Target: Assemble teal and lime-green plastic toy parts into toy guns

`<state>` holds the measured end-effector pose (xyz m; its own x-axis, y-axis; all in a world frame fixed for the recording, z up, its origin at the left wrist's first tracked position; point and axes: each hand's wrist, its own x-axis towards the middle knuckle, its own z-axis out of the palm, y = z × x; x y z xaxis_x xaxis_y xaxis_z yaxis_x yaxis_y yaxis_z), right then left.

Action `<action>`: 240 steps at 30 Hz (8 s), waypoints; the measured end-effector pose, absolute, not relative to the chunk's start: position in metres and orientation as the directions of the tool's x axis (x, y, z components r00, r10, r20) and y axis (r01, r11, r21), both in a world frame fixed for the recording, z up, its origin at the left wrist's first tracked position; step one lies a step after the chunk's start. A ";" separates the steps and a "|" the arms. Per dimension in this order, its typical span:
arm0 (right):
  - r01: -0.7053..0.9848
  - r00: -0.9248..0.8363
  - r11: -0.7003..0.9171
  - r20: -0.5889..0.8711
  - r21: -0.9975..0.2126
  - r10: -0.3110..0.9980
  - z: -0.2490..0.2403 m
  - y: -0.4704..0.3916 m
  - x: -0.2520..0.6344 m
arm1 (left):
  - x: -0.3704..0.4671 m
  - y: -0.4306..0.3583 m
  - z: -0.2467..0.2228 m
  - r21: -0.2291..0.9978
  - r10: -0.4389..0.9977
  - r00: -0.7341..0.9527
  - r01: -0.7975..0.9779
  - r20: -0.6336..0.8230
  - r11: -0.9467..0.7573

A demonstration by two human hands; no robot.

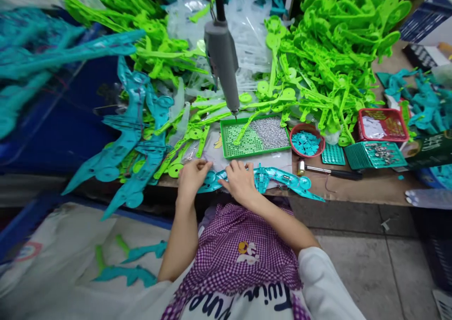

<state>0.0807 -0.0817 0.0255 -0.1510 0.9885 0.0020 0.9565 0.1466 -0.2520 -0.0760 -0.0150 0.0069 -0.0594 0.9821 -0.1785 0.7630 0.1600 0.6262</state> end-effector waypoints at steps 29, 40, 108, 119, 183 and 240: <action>0.682 -0.034 0.074 0.069 -0.727 0.997 0.031 -0.069 0.129 | -0.119 -0.035 0.035 0.896 0.883 0.456 0.432 -0.114 -0.107; 0.928 -0.140 0.201 0.206 -0.314 0.968 0.017 -0.078 0.118 | -0.193 0.000 0.040 0.296 0.878 0.463 0.827 0.122 -0.477; 0.546 -0.335 0.223 0.033 -0.808 0.942 0.042 -0.062 0.085 | -0.174 0.064 0.013 0.596 0.921 -0.049 0.775 0.387 -0.209; 0.525 -0.382 0.312 0.108 -0.792 0.918 0.053 -0.071 0.075 | -0.140 0.110 0.046 0.478 0.902 0.099 0.821 0.419 -0.313; 0.763 -0.327 0.239 -0.039 -0.600 0.944 0.054 0.031 -0.018 | -0.153 0.017 0.003 0.922 0.999 0.036 0.388 -0.014 -0.001; 0.846 -0.252 0.170 -0.097 -0.505 0.963 0.026 -0.047 0.081 | -0.127 -0.100 -0.004 0.840 0.971 0.237 0.520 0.035 -0.157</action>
<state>0.0810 -0.0473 0.0258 -0.2516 0.9629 -0.0973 0.8463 0.1701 -0.5049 -0.1267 -0.1003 -0.0044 0.2368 0.9709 0.0349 0.5196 -0.1570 0.8399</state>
